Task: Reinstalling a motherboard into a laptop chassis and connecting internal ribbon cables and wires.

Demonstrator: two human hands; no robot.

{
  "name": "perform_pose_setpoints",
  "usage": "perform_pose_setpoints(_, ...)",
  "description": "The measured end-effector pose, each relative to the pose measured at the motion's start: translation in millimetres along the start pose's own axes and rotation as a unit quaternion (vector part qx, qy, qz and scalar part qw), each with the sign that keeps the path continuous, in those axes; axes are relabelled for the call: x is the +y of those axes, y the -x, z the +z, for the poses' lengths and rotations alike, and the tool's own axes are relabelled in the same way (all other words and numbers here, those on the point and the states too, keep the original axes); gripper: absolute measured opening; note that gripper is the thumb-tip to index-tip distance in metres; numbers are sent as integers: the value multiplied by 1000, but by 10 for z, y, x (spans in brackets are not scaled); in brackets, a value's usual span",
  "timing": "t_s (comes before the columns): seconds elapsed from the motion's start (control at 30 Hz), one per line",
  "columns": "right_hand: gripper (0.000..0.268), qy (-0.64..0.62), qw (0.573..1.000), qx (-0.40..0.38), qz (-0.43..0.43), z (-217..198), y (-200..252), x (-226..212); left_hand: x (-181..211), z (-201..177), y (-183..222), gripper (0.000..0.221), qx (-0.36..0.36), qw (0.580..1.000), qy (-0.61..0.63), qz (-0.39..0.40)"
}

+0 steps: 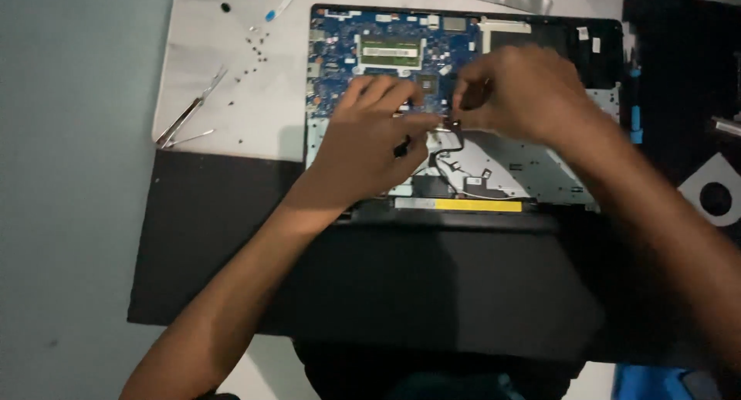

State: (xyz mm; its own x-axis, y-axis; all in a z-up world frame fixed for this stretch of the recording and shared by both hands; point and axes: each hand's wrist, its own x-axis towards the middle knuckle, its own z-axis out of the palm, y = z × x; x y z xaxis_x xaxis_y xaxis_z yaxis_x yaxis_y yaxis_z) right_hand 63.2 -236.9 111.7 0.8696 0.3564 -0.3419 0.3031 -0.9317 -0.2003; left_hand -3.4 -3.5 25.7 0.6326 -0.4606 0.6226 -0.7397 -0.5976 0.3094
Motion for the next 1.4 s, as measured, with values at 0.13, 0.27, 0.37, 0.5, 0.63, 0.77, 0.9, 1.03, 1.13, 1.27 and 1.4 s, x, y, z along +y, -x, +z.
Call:
perform_pose_setpoints(0.13, 14, 62, 997, -52, -12, -218, -124, -236, -64, 80, 67, 20, 29, 999, -15, 6)
perform_pose_setpoints(0.27, 16, 91, 991, -96, 31, -308, -70, -475, -103, 165, 119, 24, 35, 998, -43, 15)
perform_pose_setpoints(0.37, 13, 81, 991, -100, 25, -318, -71, -485, -126, 212, 121, 25, 41, 998, -35, 19)
perform_pose_setpoints(0.5, 16, 90, 992, -89, 10, -279, -124, -394, -122, 246, 101, 27, 20, 999, -41, 7)
perform_pose_setpoints(0.63, 14, 135, 987, -91, 11, -191, -194, -332, -106, 267, 73, 35, -48, 997, -58, -27)
perform_pose_setpoints(0.77, 13, 137, 987, -68, -40, -133, -223, -244, -108, 239, 89, 31, -28, 997, -66, -13)
perform_pose_setpoints(0.9, 6, 118, 990, -58, -44, -98, -209, -195, -71, 221, 114, 25, 31, 999, -31, -5)
perform_pose_setpoints(1.03, 12, 149, 986, -67, -22, 2, -207, -185, -65, 223, 126, 22, 40, 999, -24, 2)
perform_pose_setpoints(1.13, 23, 225, 969, -42, -90, 77, -227, -99, -89, 287, 118, 32, -65, 993, -92, -32)
perform_pose_setpoints(1.27, 4, 132, 988, -54, -54, -103, -136, -140, -119, 203, 101, 22, 52, 997, -42, 30)
perform_pose_setpoints(1.4, 22, -63, 980, -6, -187, -77, 24, 274, -110, 157, 112, 25, 28, 997, -69, 35)
